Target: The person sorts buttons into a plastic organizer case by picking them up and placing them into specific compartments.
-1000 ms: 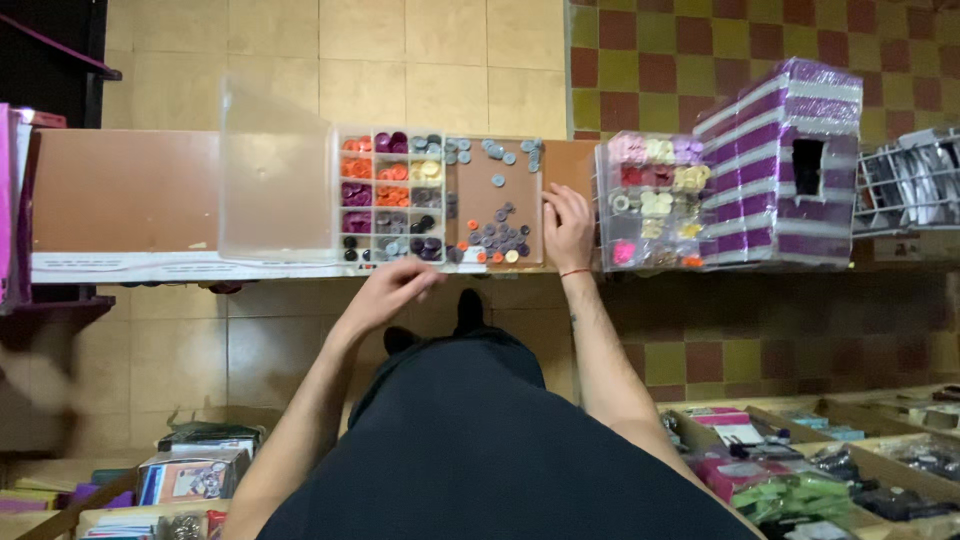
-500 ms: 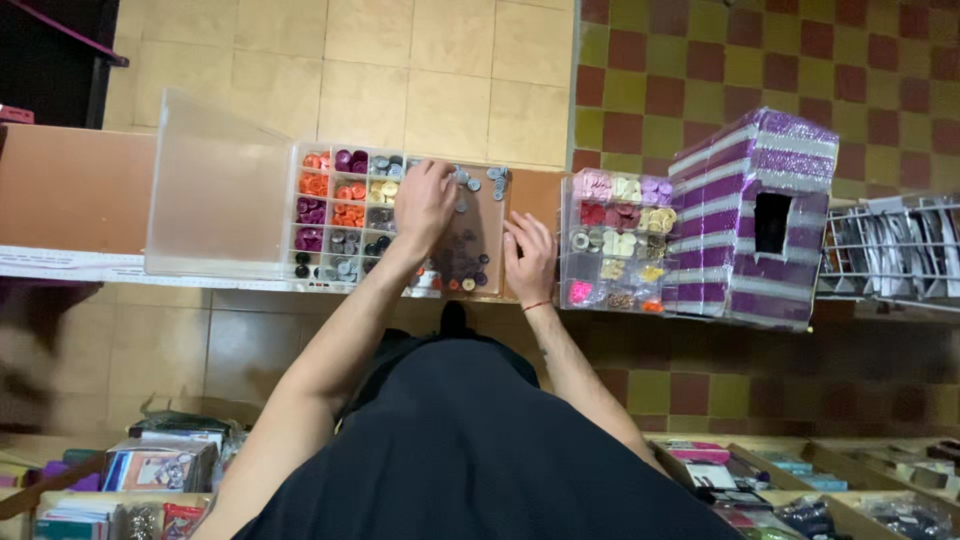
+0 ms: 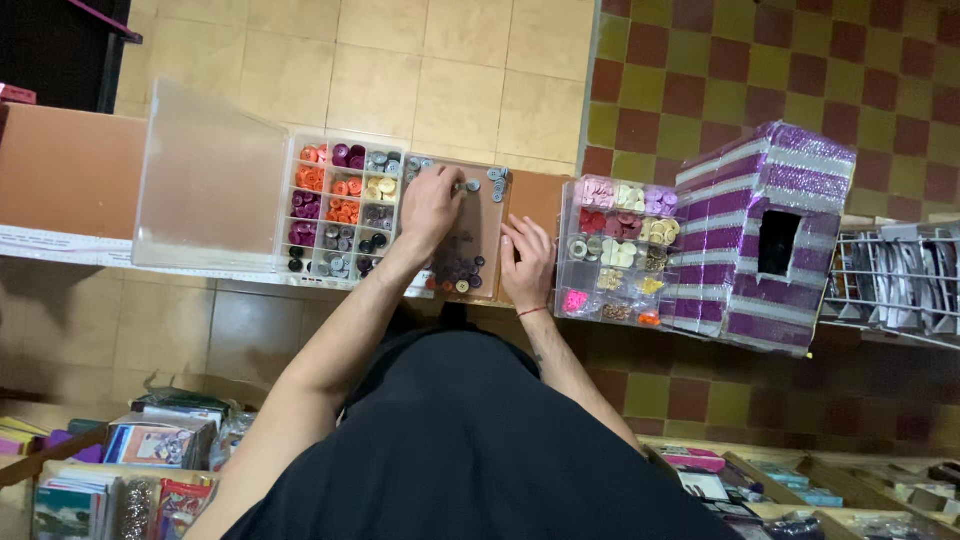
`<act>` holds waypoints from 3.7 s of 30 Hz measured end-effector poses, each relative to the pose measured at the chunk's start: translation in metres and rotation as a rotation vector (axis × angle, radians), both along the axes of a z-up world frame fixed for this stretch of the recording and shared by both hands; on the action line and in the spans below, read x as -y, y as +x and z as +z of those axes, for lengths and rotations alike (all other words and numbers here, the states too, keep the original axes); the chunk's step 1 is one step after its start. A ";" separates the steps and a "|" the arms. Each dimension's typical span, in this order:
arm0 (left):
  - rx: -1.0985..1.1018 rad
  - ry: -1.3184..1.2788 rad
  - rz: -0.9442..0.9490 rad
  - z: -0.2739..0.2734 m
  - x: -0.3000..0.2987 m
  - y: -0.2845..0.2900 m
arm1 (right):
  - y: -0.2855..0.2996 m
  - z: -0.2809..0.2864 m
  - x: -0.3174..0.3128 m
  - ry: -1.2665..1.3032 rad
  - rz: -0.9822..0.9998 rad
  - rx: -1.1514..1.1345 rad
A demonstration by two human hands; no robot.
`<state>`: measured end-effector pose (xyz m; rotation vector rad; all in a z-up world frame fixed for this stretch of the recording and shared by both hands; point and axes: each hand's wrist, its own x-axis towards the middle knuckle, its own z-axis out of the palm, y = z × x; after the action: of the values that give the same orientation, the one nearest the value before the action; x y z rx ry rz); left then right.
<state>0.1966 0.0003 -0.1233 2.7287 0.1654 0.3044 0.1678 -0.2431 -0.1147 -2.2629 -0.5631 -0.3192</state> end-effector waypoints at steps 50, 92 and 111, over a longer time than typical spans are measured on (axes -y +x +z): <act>0.033 -1.144 0.174 0.155 -0.011 -0.140 | -0.016 0.123 -0.077 0.374 0.504 -0.001; -0.674 -1.124 0.591 -0.160 -0.231 -0.510 | -0.119 0.049 -0.219 0.103 0.433 -0.013; -0.440 -1.156 -0.137 0.084 -0.188 -0.352 | -0.125 0.074 -0.076 0.421 -0.332 -0.155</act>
<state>-0.1557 0.1883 -0.0398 1.5983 0.1897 -0.3518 0.0425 -0.1670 -0.0409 -1.9403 -0.0273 -0.3814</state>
